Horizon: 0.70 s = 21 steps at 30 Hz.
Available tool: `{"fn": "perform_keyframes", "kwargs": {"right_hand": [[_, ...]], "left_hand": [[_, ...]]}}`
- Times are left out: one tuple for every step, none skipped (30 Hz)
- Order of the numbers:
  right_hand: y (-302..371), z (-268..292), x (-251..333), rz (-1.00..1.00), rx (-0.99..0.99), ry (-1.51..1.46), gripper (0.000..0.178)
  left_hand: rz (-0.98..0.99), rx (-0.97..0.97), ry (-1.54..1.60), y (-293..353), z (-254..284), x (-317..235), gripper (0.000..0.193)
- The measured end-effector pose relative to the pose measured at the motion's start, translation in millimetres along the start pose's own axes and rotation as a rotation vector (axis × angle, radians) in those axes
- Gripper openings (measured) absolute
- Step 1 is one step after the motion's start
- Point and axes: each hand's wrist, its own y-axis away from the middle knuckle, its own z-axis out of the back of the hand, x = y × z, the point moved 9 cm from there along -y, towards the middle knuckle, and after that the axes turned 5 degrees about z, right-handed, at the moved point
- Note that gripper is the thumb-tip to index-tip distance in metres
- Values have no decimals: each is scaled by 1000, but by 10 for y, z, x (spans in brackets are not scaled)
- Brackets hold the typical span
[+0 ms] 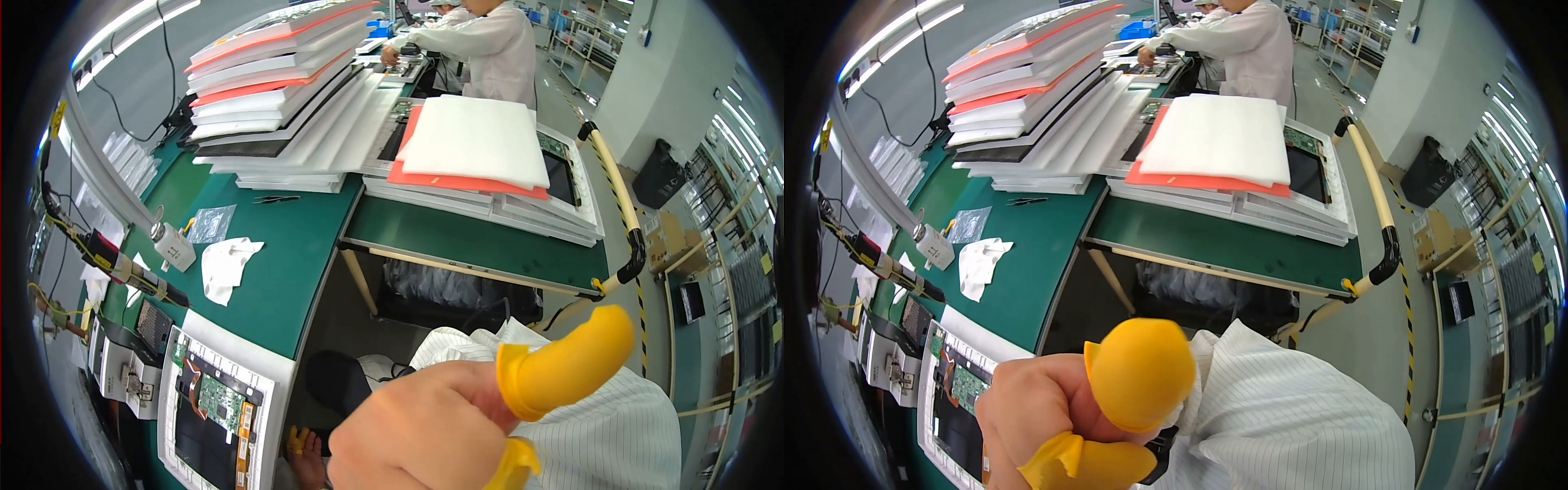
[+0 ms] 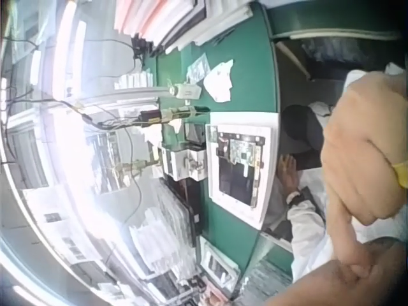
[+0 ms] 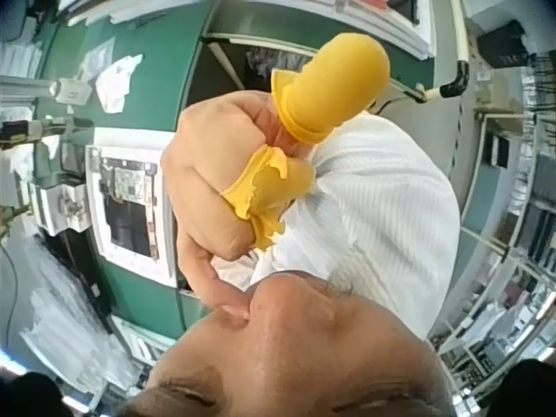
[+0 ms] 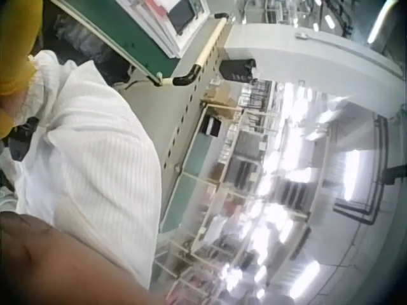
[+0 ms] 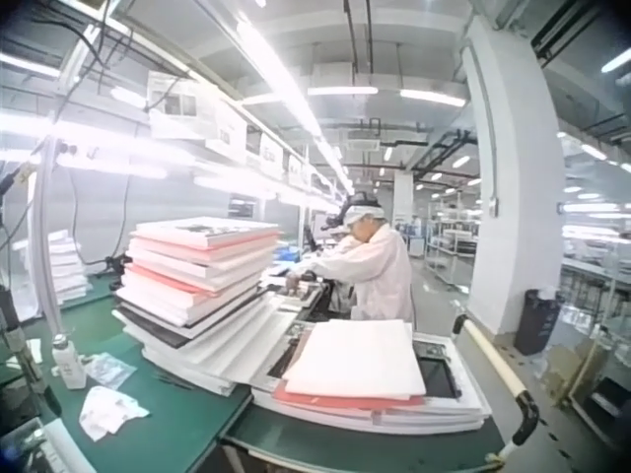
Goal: Assembling and inspecting electronic display components at a manufacturing workstation.
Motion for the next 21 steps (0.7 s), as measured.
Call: {"fn": "perform_keyframes", "kwargs": {"right_hand": [[74,68,76,14,-21,46,40],[128,134,172,28,-44,85,41],[94,79,177,31,-52,81,42],[100,-82,251,34,-62,73,43],[73,-164,291,36,-74,65,44],[116,-244,222,36,-86,42,45],[211,-286,169,33,-107,24,46],[279,-300,123,31,-128,7,48],[204,-294,170,32,-148,-2,49],[225,-251,109,34,-168,-9,51],[232,-248,101,37,-188,-15,53],[184,-219,88,38,-206,-24,54],[151,-214,86,40,-225,-33,56],[151,-217,92,43,-225,-33,56],[137,-246,112,28,-177,-9,56],[119,-271,130,12,-130,11,55],[98,-293,150,-6,-83,32,55],[76,-304,155,-27,-41,44,54],[49,-311,161,-49,2,56,54],[18,-313,169,-72,45,68,53],[-13,-313,181,-95,88,78,53]], "left_hand": [[26,-50,114,-288,-247,-185,45],[59,-109,226,-483,-517,-378,45],[69,-207,321,-499,-595,-594,44],[79,-307,418,-469,-700,-788,44],[89,-409,516,-380,-853,-978,44],[79,-422,508,-302,-873,-1082,44],[95,-435,472,-263,-872,-1095,44],[112,-447,437,-228,-874,-1106,44],[113,-449,437,-224,-902,-1135,44],[112,-452,448,-224,-933,-1162,45],[112,-454,459,-229,-949,-1171,45],[113,-456,457,-206,-917,-1132,45],[75,-422,384,-194,-889,-1117,45],[37,-387,310,-186,-876,-1122,45],[42,-376,305,-244,-927,-1188,45],[83,-430,374,-270,-980,-1249,45],[123,-483,443,-283,-997,-1257,45],[124,-487,443,-264,-989,-1250,45],[112,-475,439,-257,-987,-1252,45],[98,-464,436,-252,-983,-1250,46],[84,-454,433,-245,-979,-1243,46]]}}
